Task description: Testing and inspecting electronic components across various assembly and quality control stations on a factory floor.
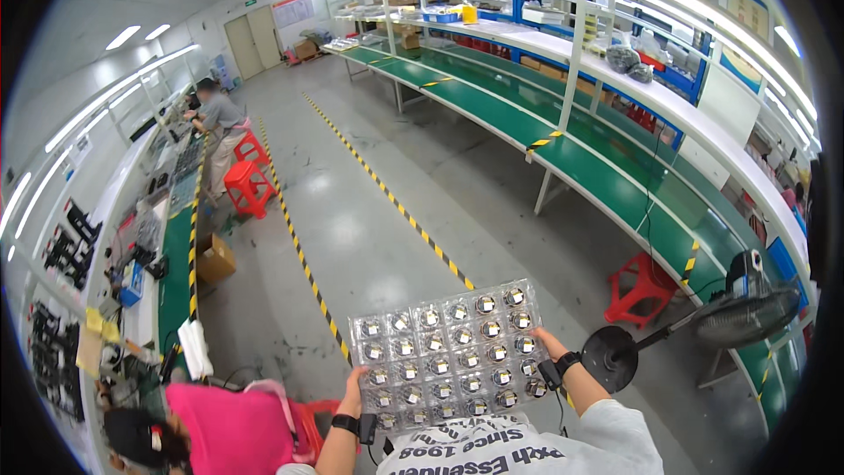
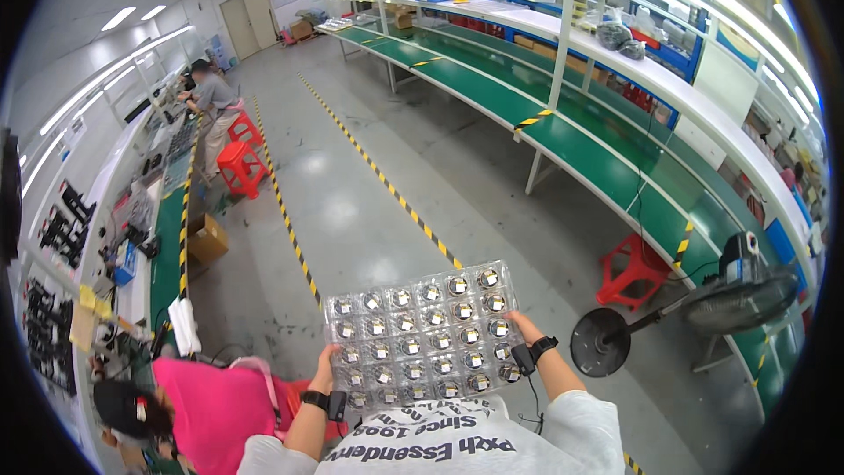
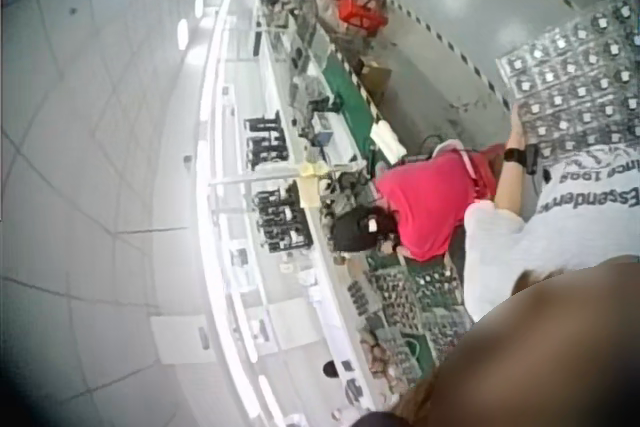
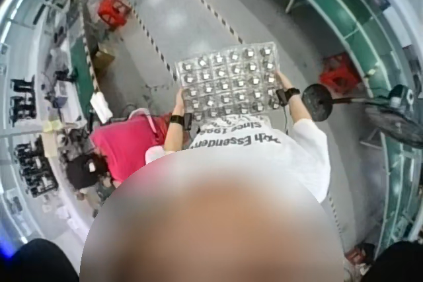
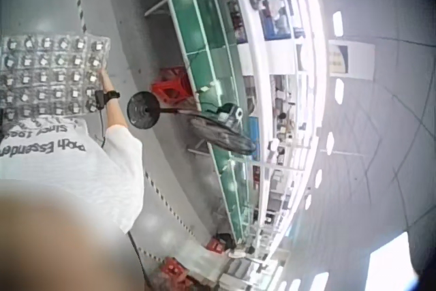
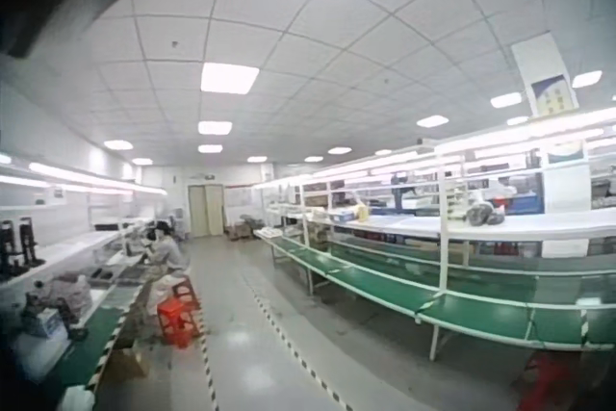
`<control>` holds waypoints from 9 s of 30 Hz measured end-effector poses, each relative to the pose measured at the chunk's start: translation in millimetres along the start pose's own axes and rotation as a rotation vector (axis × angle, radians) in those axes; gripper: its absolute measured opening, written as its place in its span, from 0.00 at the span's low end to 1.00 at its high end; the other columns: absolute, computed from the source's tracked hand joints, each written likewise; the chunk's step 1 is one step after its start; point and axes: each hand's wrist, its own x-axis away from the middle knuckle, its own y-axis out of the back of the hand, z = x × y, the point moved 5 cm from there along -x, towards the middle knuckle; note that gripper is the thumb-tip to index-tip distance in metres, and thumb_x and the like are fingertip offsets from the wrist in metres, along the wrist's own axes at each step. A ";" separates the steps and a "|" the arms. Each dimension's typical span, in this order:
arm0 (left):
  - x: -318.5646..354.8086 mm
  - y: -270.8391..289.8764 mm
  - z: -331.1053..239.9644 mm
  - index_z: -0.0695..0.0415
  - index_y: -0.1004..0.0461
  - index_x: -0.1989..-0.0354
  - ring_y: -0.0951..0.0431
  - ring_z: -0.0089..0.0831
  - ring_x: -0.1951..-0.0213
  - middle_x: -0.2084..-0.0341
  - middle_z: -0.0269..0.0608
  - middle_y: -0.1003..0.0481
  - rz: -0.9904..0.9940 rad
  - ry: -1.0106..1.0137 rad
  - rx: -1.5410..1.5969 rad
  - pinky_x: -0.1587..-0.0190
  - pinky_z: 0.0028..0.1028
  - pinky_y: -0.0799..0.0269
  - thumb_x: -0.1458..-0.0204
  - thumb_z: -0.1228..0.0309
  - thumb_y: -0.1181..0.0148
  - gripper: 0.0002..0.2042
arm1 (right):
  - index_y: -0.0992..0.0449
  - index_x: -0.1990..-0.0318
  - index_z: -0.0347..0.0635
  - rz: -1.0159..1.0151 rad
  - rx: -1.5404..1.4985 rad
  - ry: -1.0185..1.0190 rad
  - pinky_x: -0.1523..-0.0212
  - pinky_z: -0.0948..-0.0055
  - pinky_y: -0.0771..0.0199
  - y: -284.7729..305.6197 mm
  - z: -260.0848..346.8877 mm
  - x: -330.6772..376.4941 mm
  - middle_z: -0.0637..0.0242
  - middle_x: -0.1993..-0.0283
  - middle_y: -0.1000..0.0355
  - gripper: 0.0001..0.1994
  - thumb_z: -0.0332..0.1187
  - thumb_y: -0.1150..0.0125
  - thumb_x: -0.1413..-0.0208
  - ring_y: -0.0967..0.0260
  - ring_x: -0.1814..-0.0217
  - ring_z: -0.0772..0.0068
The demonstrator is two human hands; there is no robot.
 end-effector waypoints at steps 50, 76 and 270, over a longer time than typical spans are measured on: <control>-1026.3 -704.1 -604.4 0.59 0.32 0.54 0.25 0.38 0.63 0.62 0.43 0.26 0.516 0.362 -0.772 0.59 0.34 0.29 0.56 0.52 0.52 0.26 | 0.31 0.51 0.39 -0.903 -0.220 0.402 0.50 0.74 0.37 167.0 635.0 -716.8 0.67 0.52 0.32 0.23 0.46 0.49 0.50 0.35 0.52 0.74; -1181.6 -834.3 -630.1 0.61 0.29 0.62 0.29 0.46 0.66 0.70 0.51 0.29 0.507 -0.613 -1.714 0.62 0.38 0.33 0.51 0.53 0.46 0.21 | 0.29 0.69 0.34 -1.531 0.674 -0.152 0.68 0.58 0.33 208.3 740.1 -781.2 0.50 0.70 0.29 0.20 0.48 0.46 0.49 0.31 0.68 0.50; -1108.1 -857.4 -385.9 0.53 0.35 0.57 0.26 0.47 0.69 0.64 0.44 0.32 0.790 -0.925 -2.084 0.71 0.40 0.28 0.55 0.75 0.46 0.15 | 0.32 0.65 0.45 -1.320 1.296 0.375 0.63 0.64 0.31 341.2 654.2 -727.1 0.63 0.62 0.35 0.05 0.27 0.45 0.51 0.37 0.59 0.57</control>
